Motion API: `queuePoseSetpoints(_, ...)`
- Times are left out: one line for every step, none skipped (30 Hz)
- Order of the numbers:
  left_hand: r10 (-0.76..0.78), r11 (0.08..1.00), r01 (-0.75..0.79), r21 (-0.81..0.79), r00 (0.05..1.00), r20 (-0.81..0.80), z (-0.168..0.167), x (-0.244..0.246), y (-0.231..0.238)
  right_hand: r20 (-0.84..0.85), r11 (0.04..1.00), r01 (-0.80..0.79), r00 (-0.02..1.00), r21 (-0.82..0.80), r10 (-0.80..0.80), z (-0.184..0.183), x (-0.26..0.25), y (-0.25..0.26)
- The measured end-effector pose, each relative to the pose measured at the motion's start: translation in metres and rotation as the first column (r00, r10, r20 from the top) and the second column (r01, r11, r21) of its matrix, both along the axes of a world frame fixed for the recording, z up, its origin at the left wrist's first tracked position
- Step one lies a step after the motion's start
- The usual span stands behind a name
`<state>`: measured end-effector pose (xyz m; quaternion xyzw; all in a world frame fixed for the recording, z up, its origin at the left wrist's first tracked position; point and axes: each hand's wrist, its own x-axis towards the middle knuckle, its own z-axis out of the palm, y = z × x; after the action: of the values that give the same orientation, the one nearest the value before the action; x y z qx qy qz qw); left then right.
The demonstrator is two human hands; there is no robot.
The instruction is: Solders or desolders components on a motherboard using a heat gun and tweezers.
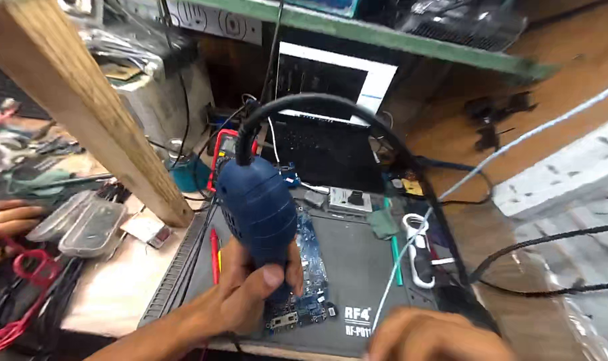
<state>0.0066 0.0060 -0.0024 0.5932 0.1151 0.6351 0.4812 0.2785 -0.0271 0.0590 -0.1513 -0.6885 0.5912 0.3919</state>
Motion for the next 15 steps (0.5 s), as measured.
queuePoseSetpoints(0.003, 1.000, -0.003, 0.011, 1.000, -0.016, -0.001, -0.001, 0.000, -0.020, 0.998, -0.010, 1.000, -0.062, 0.009, -0.025, -0.002, 0.007)
queuePoseSetpoints(0.000, 1.000, 0.000, 0.010, 1.000, -0.019, -0.001, -0.002, -0.001, -0.030, 0.995, 0.004, 1.000, -0.100, -0.007, -0.045, -0.004, 0.013)
queuePoseSetpoints(-0.002, 1.000, 0.002, 0.011, 1.000, -0.013, -0.002, -0.002, -0.002, -0.034, 0.993, 0.035, 0.999, -0.110, -0.039, -0.062, -0.005, 0.019)
queuePoseSetpoints(-0.003, 1.000, 0.003, 0.009, 1.000, -0.005, -0.001, -0.003, -0.002, -0.042, 0.991, 0.074, 0.996, -0.114, -0.079, -0.075, -0.007, 0.024)
queuePoseSetpoints(-0.003, 1.000, 0.003, -0.001, 1.000, 0.002, -0.001, -0.004, -0.003, -0.052, 0.986, 0.109, 0.992, -0.124, -0.116, -0.084, -0.009, 0.028)
queuePoseSetpoints(-0.008, 1.000, 0.008, -0.016, 1.000, 0.013, 0.000, -0.005, -0.004, -0.058, 0.981, 0.138, 0.987, -0.139, -0.147, -0.088, -0.011, 0.031)
queuePoseSetpoints(-0.017, 0.999, 0.018, -0.031, 0.999, 0.032, 0.001, -0.005, -0.004, -0.058, 0.973, 0.170, 0.982, -0.158, -0.181, -0.090, -0.014, 0.033)
queuePoseSetpoints(-0.024, 0.999, 0.026, -0.046, 0.999, 0.048, 0.002, -0.005, -0.005, -0.049, 0.964, 0.203, 0.976, -0.171, -0.214, -0.089, -0.018, 0.033)
queuePoseSetpoints(-0.028, 0.998, 0.031, -0.059, 0.998, 0.057, 0.002, -0.006, -0.006, -0.036, 0.957, 0.229, 0.970, -0.178, -0.239, -0.088, -0.023, 0.033)
queuePoseSetpoints(-0.033, 0.997, 0.037, -0.071, 0.998, 0.053, 0.003, -0.006, -0.006, -0.019, 0.950, 0.256, 0.965, -0.177, -0.263, -0.087, -0.028, 0.031)
queuePoseSetpoints(-0.038, 0.996, 0.042, -0.083, 0.998, 0.049, 0.003, -0.006, -0.007, -0.013, 0.946, 0.276, 0.959, -0.172, -0.282, -0.088, -0.033, 0.030)
queuePoseSetpoints(-0.041, 0.995, 0.045, -0.091, 0.998, 0.042, 0.003, -0.006, -0.007, -0.014, 0.944, 0.289, 0.955, -0.159, -0.295, -0.089, -0.038, 0.029)
queuePoseSetpoints(-0.042, 0.994, 0.045, -0.097, 0.998, 0.038, 0.004, -0.006, -0.008, -0.010, 0.943, 0.303, 0.952, -0.135, -0.307, -0.092, -0.042, 0.028)
queuePoseSetpoints(-0.041, 0.993, 0.045, -0.105, 0.998, 0.037, 0.005, -0.006, -0.008, 0.002, 0.943, 0.318, 0.948, -0.099, -0.319, -0.095, -0.045, 0.027)
queuePoseSetpoints(-0.038, 0.992, 0.041, -0.116, 0.999, 0.029, 0.007, -0.007, -0.009, 0.017, 0.942, 0.332, 0.943, -0.051, -0.332, -0.097, -0.046, 0.027)
